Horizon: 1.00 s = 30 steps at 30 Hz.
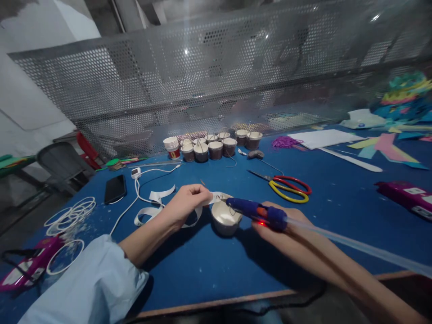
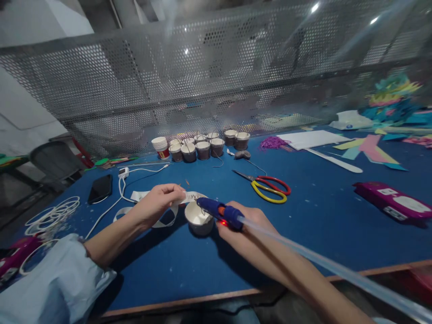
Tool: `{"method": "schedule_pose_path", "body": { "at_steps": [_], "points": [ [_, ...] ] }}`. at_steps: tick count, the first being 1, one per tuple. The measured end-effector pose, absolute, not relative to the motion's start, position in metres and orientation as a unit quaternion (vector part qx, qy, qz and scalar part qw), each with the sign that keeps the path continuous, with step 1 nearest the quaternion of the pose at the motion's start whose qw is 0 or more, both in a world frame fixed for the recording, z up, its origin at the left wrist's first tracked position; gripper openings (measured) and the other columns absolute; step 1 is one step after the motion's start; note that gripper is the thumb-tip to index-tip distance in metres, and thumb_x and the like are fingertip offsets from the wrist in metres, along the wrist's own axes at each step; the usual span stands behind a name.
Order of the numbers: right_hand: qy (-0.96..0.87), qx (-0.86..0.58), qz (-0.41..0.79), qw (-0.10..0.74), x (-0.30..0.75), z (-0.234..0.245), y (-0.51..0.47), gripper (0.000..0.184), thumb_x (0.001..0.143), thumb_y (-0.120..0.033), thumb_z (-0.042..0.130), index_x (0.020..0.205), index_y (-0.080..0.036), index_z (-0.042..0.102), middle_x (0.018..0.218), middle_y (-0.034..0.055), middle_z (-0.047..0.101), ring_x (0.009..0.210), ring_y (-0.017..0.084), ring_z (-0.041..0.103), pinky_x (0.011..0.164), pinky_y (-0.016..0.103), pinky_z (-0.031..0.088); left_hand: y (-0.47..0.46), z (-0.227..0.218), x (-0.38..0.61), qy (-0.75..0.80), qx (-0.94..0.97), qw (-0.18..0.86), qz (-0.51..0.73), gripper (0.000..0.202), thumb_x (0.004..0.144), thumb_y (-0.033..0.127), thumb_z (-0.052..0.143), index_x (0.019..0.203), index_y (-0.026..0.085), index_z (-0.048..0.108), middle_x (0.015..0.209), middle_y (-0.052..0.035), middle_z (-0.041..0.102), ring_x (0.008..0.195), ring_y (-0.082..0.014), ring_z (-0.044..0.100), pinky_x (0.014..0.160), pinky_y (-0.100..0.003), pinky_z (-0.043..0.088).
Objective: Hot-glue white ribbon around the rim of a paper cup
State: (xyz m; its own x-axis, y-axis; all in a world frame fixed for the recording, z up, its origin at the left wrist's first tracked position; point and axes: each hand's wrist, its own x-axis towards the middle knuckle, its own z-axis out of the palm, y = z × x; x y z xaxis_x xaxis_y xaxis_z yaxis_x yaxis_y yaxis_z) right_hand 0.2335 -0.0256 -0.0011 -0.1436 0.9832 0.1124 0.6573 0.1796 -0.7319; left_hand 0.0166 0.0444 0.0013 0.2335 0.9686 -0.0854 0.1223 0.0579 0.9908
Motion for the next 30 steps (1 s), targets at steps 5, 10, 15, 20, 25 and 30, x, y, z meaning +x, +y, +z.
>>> {"method": "schedule_pose_path", "body": {
  "at_steps": [5, 10, 15, 20, 25, 30],
  "points": [
    [-0.746, -0.544, 0.238, 0.302, 0.227, -0.01, -0.027, 0.013, 0.077, -0.03, 0.046, 0.069, -0.022, 0.052, 0.058, -0.0022, 0.057, 0.051, 0.012, 0.05, 0.051, 0.023, 0.037, 0.045, -0.001, 0.019, 0.482, 0.574, 0.532, 0.393, 0.021, 0.065, 0.029, 0.066, 0.054, 0.016, 0.053, 0.059, 0.0022, 0.052, 0.06, -0.01, 0.045, 0.062, -0.024, 0.034],
    [-0.733, -0.553, 0.228, 0.324, 0.223, -0.022, -0.028, 0.013, 0.077, -0.031, 0.047, 0.068, -0.023, 0.05, 0.056, -0.0032, 0.056, 0.047, 0.011, 0.046, 0.049, 0.022, 0.036, 0.043, 0.0, 0.022, 0.488, 0.572, 0.53, 0.392, 0.023, 0.066, 0.029, 0.065, 0.053, 0.016, 0.05, 0.056, 0.0026, 0.052, 0.056, -0.009, 0.044, 0.058, -0.022, 0.034],
    [-0.713, -0.564, 0.227, 0.35, 0.217, -0.027, -0.029, 0.019, 0.078, -0.034, 0.048, 0.065, -0.022, 0.051, 0.053, -0.0033, 0.053, 0.046, 0.011, 0.044, 0.048, 0.022, 0.034, 0.043, -0.002, 0.023, 0.491, 0.547, 0.553, 0.392, 0.023, 0.065, 0.029, 0.066, 0.055, 0.016, 0.049, 0.059, 0.0022, 0.051, 0.058, -0.0096, 0.05, 0.052, -0.019, 0.039],
    [-0.697, -0.572, 0.237, 0.361, 0.214, -0.031, -0.027, 0.02, 0.08, -0.037, 0.049, 0.068, -0.022, 0.055, 0.054, -0.0025, 0.056, 0.048, 0.012, 0.048, 0.047, 0.022, 0.035, 0.046, -0.004, 0.026, 0.481, 0.53, 0.56, 0.418, 0.025, 0.063, 0.028, 0.067, 0.053, 0.016, 0.048, 0.059, 0.0027, 0.049, 0.055, -0.0084, 0.048, 0.052, -0.022, 0.049],
    [-0.696, -0.565, 0.229, 0.378, 0.213, -0.035, -0.025, 0.019, 0.08, -0.037, 0.05, 0.071, -0.021, 0.057, 0.056, -0.0022, 0.058, 0.049, 0.013, 0.052, 0.049, 0.022, 0.037, 0.048, -0.007, 0.028, 0.48, 0.526, 0.563, 0.42, 0.02, 0.064, 0.025, 0.066, 0.056, 0.015, 0.05, 0.061, 0.0012, 0.053, 0.054, -0.0085, 0.05, 0.049, -0.022, 0.051],
    [-0.687, -0.567, 0.226, 0.394, 0.211, -0.037, -0.026, 0.02, 0.082, -0.037, 0.05, 0.076, -0.021, 0.06, 0.059, -0.0021, 0.059, 0.052, 0.013, 0.054, 0.053, 0.022, 0.039, 0.049, -0.006, 0.028, 0.482, 0.529, 0.56, 0.417, 0.023, 0.066, 0.027, 0.066, 0.056, 0.015, 0.048, 0.06, 0.0019, 0.053, 0.051, -0.0072, 0.05, 0.047, -0.02, 0.049]
  ]
}}
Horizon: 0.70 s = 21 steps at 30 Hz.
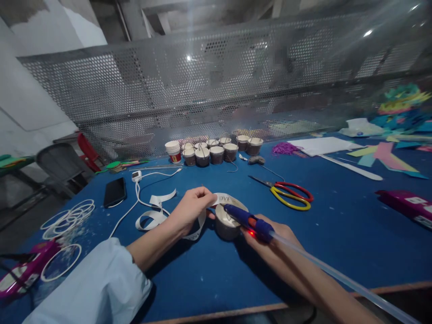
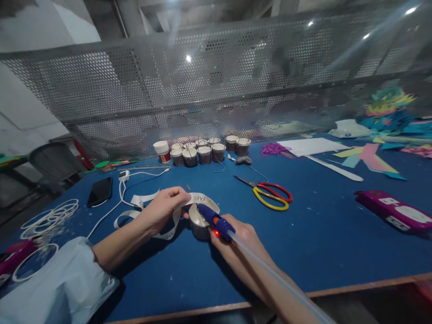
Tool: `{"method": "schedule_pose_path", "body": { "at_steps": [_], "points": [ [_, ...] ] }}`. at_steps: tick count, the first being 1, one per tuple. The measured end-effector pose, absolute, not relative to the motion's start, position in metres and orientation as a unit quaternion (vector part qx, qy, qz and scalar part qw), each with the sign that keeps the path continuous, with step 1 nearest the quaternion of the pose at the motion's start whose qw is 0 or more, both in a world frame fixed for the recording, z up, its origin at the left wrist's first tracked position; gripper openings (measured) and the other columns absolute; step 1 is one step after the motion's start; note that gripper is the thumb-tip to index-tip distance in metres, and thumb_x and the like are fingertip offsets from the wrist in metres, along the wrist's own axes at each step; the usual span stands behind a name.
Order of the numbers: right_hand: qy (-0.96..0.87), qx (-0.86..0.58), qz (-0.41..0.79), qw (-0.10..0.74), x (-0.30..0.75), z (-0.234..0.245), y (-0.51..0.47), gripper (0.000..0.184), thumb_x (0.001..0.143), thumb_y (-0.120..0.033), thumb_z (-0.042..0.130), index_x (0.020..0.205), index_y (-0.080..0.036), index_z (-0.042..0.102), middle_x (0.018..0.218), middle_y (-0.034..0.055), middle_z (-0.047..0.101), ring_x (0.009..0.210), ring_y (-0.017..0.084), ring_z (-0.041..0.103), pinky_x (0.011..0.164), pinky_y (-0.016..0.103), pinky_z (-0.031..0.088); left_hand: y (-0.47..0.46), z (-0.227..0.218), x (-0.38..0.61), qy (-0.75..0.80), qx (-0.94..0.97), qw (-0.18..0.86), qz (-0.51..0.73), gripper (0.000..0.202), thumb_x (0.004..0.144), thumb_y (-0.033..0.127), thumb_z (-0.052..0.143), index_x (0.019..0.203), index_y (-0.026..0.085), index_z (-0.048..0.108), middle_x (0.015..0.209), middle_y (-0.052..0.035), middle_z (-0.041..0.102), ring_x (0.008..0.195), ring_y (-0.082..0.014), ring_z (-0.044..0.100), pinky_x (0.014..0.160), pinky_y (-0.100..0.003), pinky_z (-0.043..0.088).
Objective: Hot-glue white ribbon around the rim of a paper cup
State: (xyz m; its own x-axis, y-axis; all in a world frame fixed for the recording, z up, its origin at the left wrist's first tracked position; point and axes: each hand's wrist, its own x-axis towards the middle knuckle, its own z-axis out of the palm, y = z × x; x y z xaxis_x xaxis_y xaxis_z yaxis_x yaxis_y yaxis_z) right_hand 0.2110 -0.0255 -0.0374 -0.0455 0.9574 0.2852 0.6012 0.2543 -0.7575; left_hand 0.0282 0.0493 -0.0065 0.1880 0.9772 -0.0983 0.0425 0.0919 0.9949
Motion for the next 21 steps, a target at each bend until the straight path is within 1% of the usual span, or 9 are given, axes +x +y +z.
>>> {"method": "schedule_pose_path", "body": {
  "at_steps": [6, 11, 13, 17, 21],
  "points": [
    [-0.687, -0.571, 0.209, 0.398, 0.21, -0.041, -0.023, 0.019, 0.082, -0.036, 0.051, 0.07, -0.021, 0.056, 0.058, -0.0023, 0.057, 0.051, 0.013, 0.051, 0.052, 0.023, 0.036, 0.048, -0.004, 0.029, 0.494, 0.521, 0.565, 0.407, 0.023, 0.065, 0.026, 0.066, 0.056, 0.015, 0.047, 0.061, 0.001, 0.054, 0.048, -0.0067, 0.052, 0.04, -0.015, 0.04],
    [-0.678, -0.581, 0.197, 0.405, 0.209, -0.043, -0.023, 0.021, 0.082, -0.036, 0.051, 0.066, -0.021, 0.052, 0.058, -0.0019, 0.057, 0.05, 0.012, 0.05, 0.051, 0.024, 0.034, 0.048, -0.006, 0.028, 0.486, 0.523, 0.565, 0.414, 0.024, 0.065, 0.026, 0.065, 0.055, 0.015, 0.046, 0.061, 0.0018, 0.053, 0.048, -0.0062, 0.051, 0.044, -0.018, 0.047],
    [-0.669, -0.587, 0.203, 0.408, 0.208, -0.042, -0.024, 0.022, 0.081, -0.037, 0.052, 0.064, -0.021, 0.051, 0.057, -0.0018, 0.057, 0.05, 0.013, 0.05, 0.05, 0.023, 0.034, 0.048, -0.007, 0.028, 0.487, 0.522, 0.566, 0.413, 0.023, 0.065, 0.026, 0.065, 0.056, 0.015, 0.047, 0.06, 0.0022, 0.052, 0.048, -0.0061, 0.051, 0.044, -0.017, 0.047],
    [-0.659, -0.596, 0.225, 0.399, 0.207, -0.035, -0.023, 0.025, 0.08, -0.04, 0.051, 0.063, -0.021, 0.051, 0.055, -0.0015, 0.056, 0.051, 0.013, 0.049, 0.05, 0.024, 0.035, 0.048, -0.006, 0.029, 0.493, 0.517, 0.564, 0.413, 0.024, 0.065, 0.027, 0.066, 0.057, 0.015, 0.047, 0.06, 0.0017, 0.053, 0.048, -0.0065, 0.052, 0.039, -0.015, 0.041],
    [-0.677, -0.582, 0.254, 0.371, 0.207, -0.028, -0.021, 0.027, 0.082, -0.041, 0.048, 0.066, -0.02, 0.055, 0.063, 0.0012, 0.061, 0.058, 0.016, 0.054, 0.052, 0.024, 0.038, 0.048, -0.007, 0.029, 0.488, 0.517, 0.565, 0.419, 0.025, 0.063, 0.028, 0.068, 0.056, 0.015, 0.048, 0.059, 0.0024, 0.053, 0.049, -0.007, 0.052, 0.043, -0.018, 0.047]
  ]
}}
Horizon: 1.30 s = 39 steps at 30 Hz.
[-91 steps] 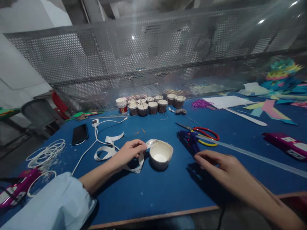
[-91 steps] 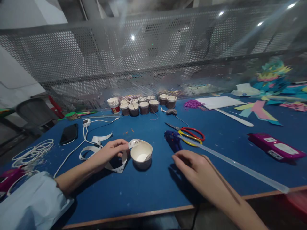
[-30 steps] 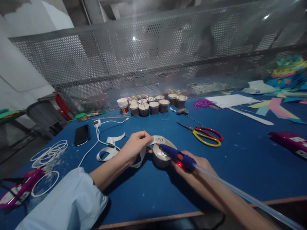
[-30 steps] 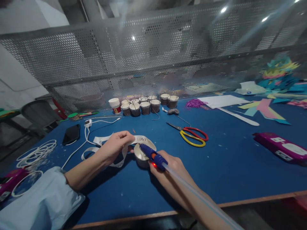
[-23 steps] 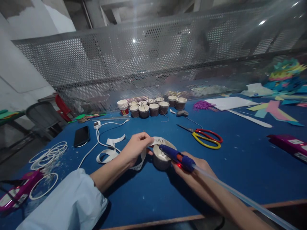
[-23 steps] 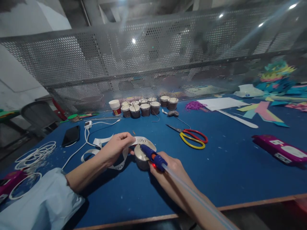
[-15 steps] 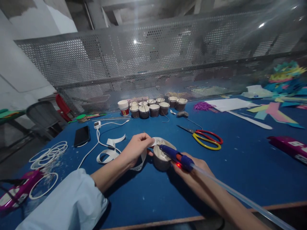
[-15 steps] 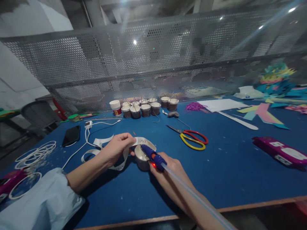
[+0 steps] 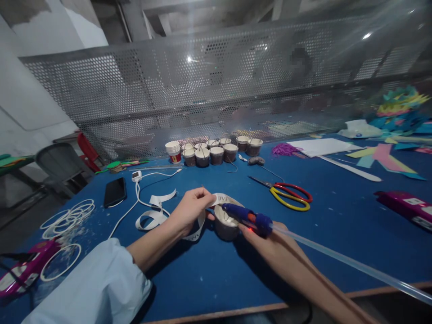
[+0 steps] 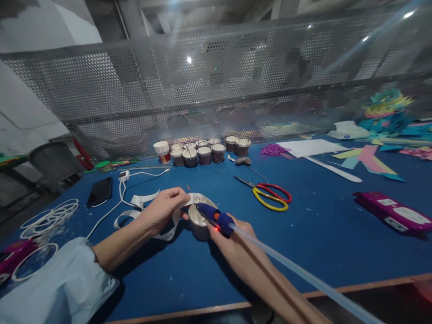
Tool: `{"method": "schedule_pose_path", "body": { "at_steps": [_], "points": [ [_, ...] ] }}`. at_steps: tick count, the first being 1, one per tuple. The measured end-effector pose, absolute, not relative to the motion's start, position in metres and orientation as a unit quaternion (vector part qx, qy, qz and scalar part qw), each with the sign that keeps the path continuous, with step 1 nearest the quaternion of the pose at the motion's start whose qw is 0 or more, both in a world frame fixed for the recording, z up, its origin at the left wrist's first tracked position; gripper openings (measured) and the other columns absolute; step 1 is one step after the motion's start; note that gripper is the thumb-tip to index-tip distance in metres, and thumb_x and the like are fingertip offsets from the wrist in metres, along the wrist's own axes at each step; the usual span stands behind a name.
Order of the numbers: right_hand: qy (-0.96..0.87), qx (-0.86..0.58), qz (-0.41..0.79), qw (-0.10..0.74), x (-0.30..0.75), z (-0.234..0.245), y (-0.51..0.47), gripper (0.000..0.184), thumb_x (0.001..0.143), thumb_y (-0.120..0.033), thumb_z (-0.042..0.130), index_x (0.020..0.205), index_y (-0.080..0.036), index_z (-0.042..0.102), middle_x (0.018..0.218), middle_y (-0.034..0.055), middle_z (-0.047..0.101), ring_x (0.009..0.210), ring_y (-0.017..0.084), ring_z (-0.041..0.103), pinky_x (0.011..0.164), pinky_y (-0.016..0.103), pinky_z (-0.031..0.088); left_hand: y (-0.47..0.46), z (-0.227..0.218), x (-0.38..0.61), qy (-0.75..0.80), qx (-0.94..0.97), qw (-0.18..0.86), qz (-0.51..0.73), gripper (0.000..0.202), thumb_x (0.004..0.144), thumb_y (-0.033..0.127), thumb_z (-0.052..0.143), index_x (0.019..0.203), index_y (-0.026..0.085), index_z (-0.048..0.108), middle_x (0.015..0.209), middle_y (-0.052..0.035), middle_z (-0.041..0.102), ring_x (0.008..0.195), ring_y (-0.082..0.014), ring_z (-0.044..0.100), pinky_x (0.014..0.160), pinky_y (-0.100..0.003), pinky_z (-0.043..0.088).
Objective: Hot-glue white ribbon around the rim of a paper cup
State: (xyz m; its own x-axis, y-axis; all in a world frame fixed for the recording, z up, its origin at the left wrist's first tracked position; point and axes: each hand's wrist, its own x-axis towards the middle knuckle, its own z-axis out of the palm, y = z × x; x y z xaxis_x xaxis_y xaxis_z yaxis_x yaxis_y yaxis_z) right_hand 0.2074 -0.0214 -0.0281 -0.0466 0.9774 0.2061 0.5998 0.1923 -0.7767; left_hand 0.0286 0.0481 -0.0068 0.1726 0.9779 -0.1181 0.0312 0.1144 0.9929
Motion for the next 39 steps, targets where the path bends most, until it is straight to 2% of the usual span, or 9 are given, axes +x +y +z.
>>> {"method": "schedule_pose_path", "body": {
  "at_steps": [8, 17, 22, 25, 30, 32, 35, 39],
  "points": [
    [-0.698, -0.568, 0.275, 0.338, 0.208, -0.02, -0.023, 0.029, 0.084, -0.039, 0.044, 0.071, -0.019, 0.061, 0.068, 0.0, 0.063, 0.065, 0.018, 0.058, 0.06, 0.024, 0.044, 0.046, -0.006, 0.028, 0.49, 0.514, 0.566, 0.42, 0.025, 0.064, 0.027, 0.068, 0.056, 0.015, 0.048, 0.058, 0.0027, 0.052, 0.048, -0.0069, 0.051, 0.045, -0.019, 0.048],
    [-0.668, -0.6, 0.217, 0.383, 0.206, -0.032, -0.022, 0.029, 0.079, -0.042, 0.048, 0.059, -0.022, 0.046, 0.054, 0.0002, 0.055, 0.051, 0.016, 0.051, 0.049, 0.025, 0.036, 0.045, -0.008, 0.027, 0.487, 0.517, 0.57, 0.413, 0.024, 0.065, 0.029, 0.067, 0.058, 0.015, 0.049, 0.062, 0.0011, 0.055, 0.049, -0.0069, 0.053, 0.043, -0.017, 0.045],
    [-0.666, -0.608, 0.204, 0.38, 0.207, -0.038, -0.023, 0.028, 0.081, -0.044, 0.049, 0.064, -0.022, 0.05, 0.057, 0.0009, 0.058, 0.053, 0.017, 0.054, 0.051, 0.025, 0.037, 0.044, -0.006, 0.027, 0.494, 0.51, 0.572, 0.411, 0.025, 0.065, 0.029, 0.068, 0.057, 0.015, 0.048, 0.061, 0.0014, 0.054, 0.049, -0.0069, 0.053, 0.039, -0.015, 0.041],
    [-0.67, -0.607, 0.21, 0.372, 0.206, -0.033, -0.022, 0.028, 0.08, -0.044, 0.048, 0.064, -0.021, 0.051, 0.058, 0.002, 0.06, 0.054, 0.017, 0.055, 0.051, 0.025, 0.038, 0.045, -0.008, 0.027, 0.487, 0.515, 0.571, 0.415, 0.025, 0.066, 0.03, 0.067, 0.057, 0.015, 0.049, 0.06, 0.0021, 0.053, 0.049, -0.0067, 0.052, 0.043, -0.017, 0.046],
    [-0.692, -0.582, 0.252, 0.344, 0.207, -0.019, -0.022, 0.032, 0.084, -0.042, 0.041, 0.073, -0.021, 0.062, 0.066, 0.0017, 0.064, 0.063, 0.019, 0.059, 0.055, 0.025, 0.042, 0.047, -0.011, 0.026, 0.479, 0.518, 0.568, 0.425, 0.025, 0.065, 0.029, 0.068, 0.056, 0.015, 0.05, 0.059, 0.0024, 0.052, 0.05, -0.0071, 0.051, 0.047, -0.02, 0.051],
    [-0.685, -0.583, 0.275, 0.339, 0.209, -0.015, -0.022, 0.032, 0.085, -0.041, 0.042, 0.071, -0.021, 0.062, 0.06, 0.0, 0.061, 0.059, 0.018, 0.057, 0.053, 0.024, 0.041, 0.047, -0.012, 0.026, 0.48, 0.516, 0.57, 0.421, 0.024, 0.065, 0.029, 0.068, 0.058, 0.015, 0.05, 0.06, 0.0019, 0.053, 0.051, -0.0075, 0.052, 0.046, -0.02, 0.05],
    [-0.651, -0.588, 0.349, 0.33, 0.211, -0.015, -0.022, 0.035, 0.084, -0.044, 0.044, 0.061, -0.021, 0.054, 0.044, -0.0029, 0.048, 0.043, 0.014, 0.048, 0.043, 0.023, 0.035, 0.046, -0.011, 0.026, 0.481, 0.516, 0.571, 0.419, 0.023, 0.066, 0.029, 0.067, 0.058, 0.015, 0.05, 0.061, 0.0015, 0.054, 0.051, -0.0076, 0.053, 0.046, -0.019, 0.05],
    [-0.595, -0.571, 0.457, 0.333, 0.211, -0.017, -0.02, 0.039, 0.083, -0.047, 0.048, 0.055, -0.021, 0.044, 0.04, -0.0052, 0.04, 0.037, 0.01, 0.041, 0.039, 0.021, 0.03, 0.045, -0.009, 0.026, 0.481, 0.513, 0.571, 0.423, 0.025, 0.065, 0.029, 0.068, 0.057, 0.015, 0.049, 0.058, 0.0031, 0.051, 0.049, -0.0065, 0.049, 0.047, -0.02, 0.051]
  ]
}}
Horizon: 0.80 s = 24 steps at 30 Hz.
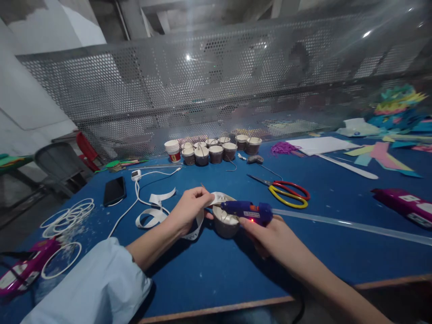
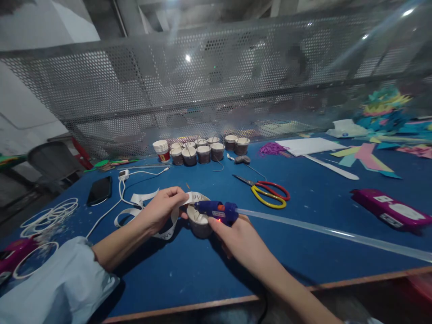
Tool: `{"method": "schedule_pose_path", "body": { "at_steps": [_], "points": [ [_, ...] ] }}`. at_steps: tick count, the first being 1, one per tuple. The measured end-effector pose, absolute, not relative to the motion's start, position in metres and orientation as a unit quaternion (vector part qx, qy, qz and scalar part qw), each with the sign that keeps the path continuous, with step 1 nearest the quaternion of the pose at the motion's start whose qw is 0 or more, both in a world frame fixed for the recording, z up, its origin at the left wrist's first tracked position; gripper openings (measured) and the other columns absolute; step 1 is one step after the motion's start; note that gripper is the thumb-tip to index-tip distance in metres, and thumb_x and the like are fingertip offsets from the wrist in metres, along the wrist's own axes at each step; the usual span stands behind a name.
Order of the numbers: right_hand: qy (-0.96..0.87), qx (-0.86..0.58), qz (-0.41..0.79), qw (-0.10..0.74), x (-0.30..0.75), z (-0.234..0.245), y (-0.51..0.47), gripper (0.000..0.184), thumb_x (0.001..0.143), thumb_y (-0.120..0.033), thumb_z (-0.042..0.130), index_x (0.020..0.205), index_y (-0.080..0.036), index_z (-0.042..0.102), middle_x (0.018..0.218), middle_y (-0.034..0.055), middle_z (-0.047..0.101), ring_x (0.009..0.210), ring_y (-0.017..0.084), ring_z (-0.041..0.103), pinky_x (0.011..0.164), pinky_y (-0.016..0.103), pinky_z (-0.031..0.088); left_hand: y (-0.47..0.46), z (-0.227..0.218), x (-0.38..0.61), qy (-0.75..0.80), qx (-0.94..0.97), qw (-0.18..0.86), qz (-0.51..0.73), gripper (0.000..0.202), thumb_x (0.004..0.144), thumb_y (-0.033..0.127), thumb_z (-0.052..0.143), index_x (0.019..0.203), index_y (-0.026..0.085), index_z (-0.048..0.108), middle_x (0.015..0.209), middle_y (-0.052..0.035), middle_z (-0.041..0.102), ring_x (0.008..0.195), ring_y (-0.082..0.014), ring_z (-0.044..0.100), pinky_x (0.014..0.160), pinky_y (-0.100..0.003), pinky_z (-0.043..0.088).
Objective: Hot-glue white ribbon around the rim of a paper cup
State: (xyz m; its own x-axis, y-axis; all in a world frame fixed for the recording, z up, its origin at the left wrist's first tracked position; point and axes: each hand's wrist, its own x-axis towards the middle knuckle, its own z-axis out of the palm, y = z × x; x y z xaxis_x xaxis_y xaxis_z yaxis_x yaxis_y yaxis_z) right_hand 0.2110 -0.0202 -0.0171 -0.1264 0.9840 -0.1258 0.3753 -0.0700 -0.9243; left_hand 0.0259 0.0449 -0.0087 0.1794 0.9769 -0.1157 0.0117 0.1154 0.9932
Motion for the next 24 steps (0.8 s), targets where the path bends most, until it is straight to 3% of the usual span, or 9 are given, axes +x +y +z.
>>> {"method": "schedule_pose_path", "body": {
  "at_steps": [8, 13, 19, 24],
  "points": [
    [-0.517, -0.575, 0.523, 0.358, 0.21, -0.019, -0.023, 0.037, 0.08, -0.047, 0.05, 0.057, -0.02, 0.042, 0.043, -0.0074, 0.038, 0.034, 0.006, 0.034, 0.036, 0.02, 0.027, 0.044, -0.01, 0.025, 0.485, 0.515, 0.571, 0.416, 0.025, 0.065, 0.029, 0.068, 0.057, 0.016, 0.049, 0.059, 0.0026, 0.051, 0.049, -0.0074, 0.05, 0.045, -0.02, 0.05],
    [-0.606, -0.616, 0.392, 0.317, 0.22, -0.009, -0.035, 0.041, 0.08, -0.05, 0.047, 0.051, -0.022, 0.043, 0.038, -0.004, 0.039, 0.038, 0.011, 0.038, 0.038, 0.023, 0.029, 0.046, -0.01, 0.025, 0.493, 0.52, 0.563, 0.411, 0.023, 0.067, 0.028, 0.067, 0.058, 0.015, 0.05, 0.063, 0.0007, 0.054, 0.053, -0.0081, 0.052, 0.046, -0.02, 0.049],
    [-0.649, -0.622, 0.271, 0.343, 0.223, -0.009, -0.042, 0.021, 0.073, -0.039, 0.05, 0.062, -0.022, 0.055, 0.055, -0.0001, 0.057, 0.051, 0.015, 0.05, 0.046, 0.024, 0.039, 0.046, -0.007, 0.026, 0.492, 0.531, 0.556, 0.41, 0.021, 0.067, 0.028, 0.065, 0.058, 0.015, 0.051, 0.063, 0.0009, 0.052, 0.056, -0.0082, 0.048, 0.049, -0.02, 0.051],
    [-0.679, -0.614, 0.222, 0.335, 0.221, -0.017, -0.042, 0.016, 0.075, -0.03, 0.047, 0.062, -0.022, 0.049, 0.052, -0.0028, 0.053, 0.047, 0.012, 0.044, 0.044, 0.022, 0.034, 0.046, -0.007, 0.027, 0.492, 0.523, 0.558, 0.416, 0.021, 0.066, 0.028, 0.065, 0.058, 0.015, 0.05, 0.063, 0.0011, 0.052, 0.055, -0.0082, 0.048, 0.048, -0.021, 0.051]
  ]
}}
